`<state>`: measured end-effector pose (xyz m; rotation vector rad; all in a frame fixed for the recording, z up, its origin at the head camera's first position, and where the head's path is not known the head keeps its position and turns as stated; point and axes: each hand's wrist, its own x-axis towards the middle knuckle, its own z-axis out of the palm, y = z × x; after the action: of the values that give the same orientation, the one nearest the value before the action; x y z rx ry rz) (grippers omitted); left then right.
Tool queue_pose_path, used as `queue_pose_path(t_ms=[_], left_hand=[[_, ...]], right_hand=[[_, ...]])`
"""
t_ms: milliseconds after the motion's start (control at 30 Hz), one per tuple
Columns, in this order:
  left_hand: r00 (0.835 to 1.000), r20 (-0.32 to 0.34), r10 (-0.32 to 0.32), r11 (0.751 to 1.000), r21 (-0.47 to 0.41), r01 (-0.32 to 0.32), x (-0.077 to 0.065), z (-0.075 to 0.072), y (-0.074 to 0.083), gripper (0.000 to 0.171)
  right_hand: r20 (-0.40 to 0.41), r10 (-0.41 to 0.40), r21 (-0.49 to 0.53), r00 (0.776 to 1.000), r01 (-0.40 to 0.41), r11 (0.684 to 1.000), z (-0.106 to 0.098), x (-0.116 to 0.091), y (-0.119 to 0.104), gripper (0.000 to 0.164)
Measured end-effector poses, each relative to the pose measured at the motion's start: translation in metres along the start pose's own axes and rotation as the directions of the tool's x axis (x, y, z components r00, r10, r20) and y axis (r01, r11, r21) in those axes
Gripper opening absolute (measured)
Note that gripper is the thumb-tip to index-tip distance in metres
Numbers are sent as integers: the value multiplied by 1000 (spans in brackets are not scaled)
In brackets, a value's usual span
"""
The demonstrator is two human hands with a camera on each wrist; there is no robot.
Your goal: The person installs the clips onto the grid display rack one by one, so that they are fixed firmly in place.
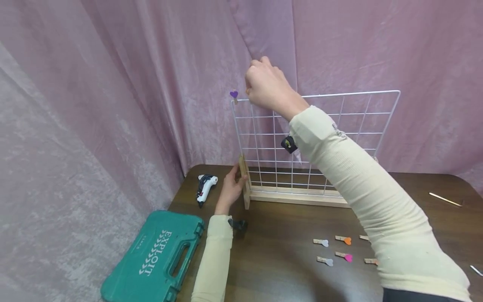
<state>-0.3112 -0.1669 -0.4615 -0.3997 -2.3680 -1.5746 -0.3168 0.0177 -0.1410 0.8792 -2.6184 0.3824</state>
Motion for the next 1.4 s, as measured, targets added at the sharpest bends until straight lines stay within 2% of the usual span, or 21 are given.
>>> queue_pose_path(t_ms=[67,200,300,633,867,1000,1133,1300,1400], left_hand=[[1000,2,4,1000,-8,-4,1,0,-2,52],[1000,0,11,1000,-19,-11,4,-2,-4,52],[1000,-1,5,1000,-13,-5,6,-4,-3,52],[1000,-6,6,1000,10,-6,9,-11,-4,52],[1000,-17,-8,1000,13,8,8,-15,-5,52],[1000,-16,-16,1000,10,17,7,-16,-6,53],[1000,-8,-16,1000,-10,16,6,-15,-4,53],[1000,-1,2,1000,-2,-2,-3,-19,25,50],[1000,-5,11,1000,5,-11,-1,-17,19,51]], right_hand=[[36,7,22,999,-8,1000,-2,-3,1,14],[59,22,53,998,-25,998,-11,-15,5,27],[24,26,70,999,-28,997,-17,-28,10,33],[-140,-59,58,988,68,996,-24,-86,26,22],[-166,-89,64,982,101,993,-17,-116,33,19],[-160,-96,66,982,108,992,-9,-130,37,18],[-179,-123,65,976,137,989,8,-145,43,14],[-158,-129,60,979,140,988,35,-165,51,12],[-108,-119,62,987,126,990,56,-180,56,11]])
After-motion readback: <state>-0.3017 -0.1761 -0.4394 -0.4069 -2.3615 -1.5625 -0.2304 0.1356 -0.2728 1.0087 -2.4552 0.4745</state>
